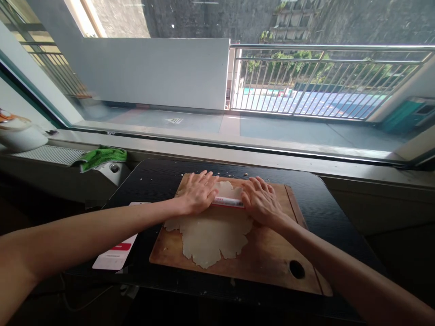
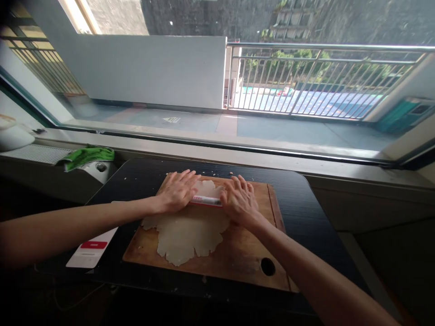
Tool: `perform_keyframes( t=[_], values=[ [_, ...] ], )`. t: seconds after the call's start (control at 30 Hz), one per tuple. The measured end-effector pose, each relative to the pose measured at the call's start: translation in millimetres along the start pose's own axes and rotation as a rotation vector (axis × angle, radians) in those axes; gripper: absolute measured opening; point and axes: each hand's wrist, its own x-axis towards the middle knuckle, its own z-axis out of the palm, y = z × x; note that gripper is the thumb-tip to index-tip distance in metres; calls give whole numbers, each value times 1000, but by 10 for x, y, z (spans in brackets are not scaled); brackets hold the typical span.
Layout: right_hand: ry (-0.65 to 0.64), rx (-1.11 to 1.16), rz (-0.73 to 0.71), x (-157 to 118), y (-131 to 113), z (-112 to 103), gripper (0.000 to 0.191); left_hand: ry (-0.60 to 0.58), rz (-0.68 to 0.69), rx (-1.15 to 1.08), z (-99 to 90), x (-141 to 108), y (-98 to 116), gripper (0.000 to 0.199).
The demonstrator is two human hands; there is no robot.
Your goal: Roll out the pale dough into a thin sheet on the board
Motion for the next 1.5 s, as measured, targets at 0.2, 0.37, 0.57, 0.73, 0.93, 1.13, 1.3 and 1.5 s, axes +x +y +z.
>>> perform_keyframes(
  t=[0.2, 0.37, 0.57, 0.73, 0.93, 1.13, 1.3, 1.5],
  values=[
    [109, 9, 145, 438, 94, 2, 49, 110, -118, 7, -75, 414, -64, 60],
    [249, 82, 201, 492, 92, -45, 42, 304, -164, -43, -80, 501, -107, 47],
    [253, 189, 246, -120, -14, 8, 32, 352, 27, -109, 49, -155, -54, 31],
    [192, 129, 278, -285, 127, -1, 35, 348, 104, -53, 31, -361, 78, 42],
    [171, 86, 295, -167, -89, -124, 41, 371, 90, -17, -159, -367, -168, 52],
    [40, 64, 188, 118, -670, -170, 34, 347, 22, 55, -237, -542, -704, 47],
    [91, 36, 92, 129, -787, 25, 36, 319, -87, 24, -79, -514, -496, 39],
    [142, 80, 5, 213, -749, 153, 42, 204, -180, -43, 31, -173, -255, 53]
  ],
)
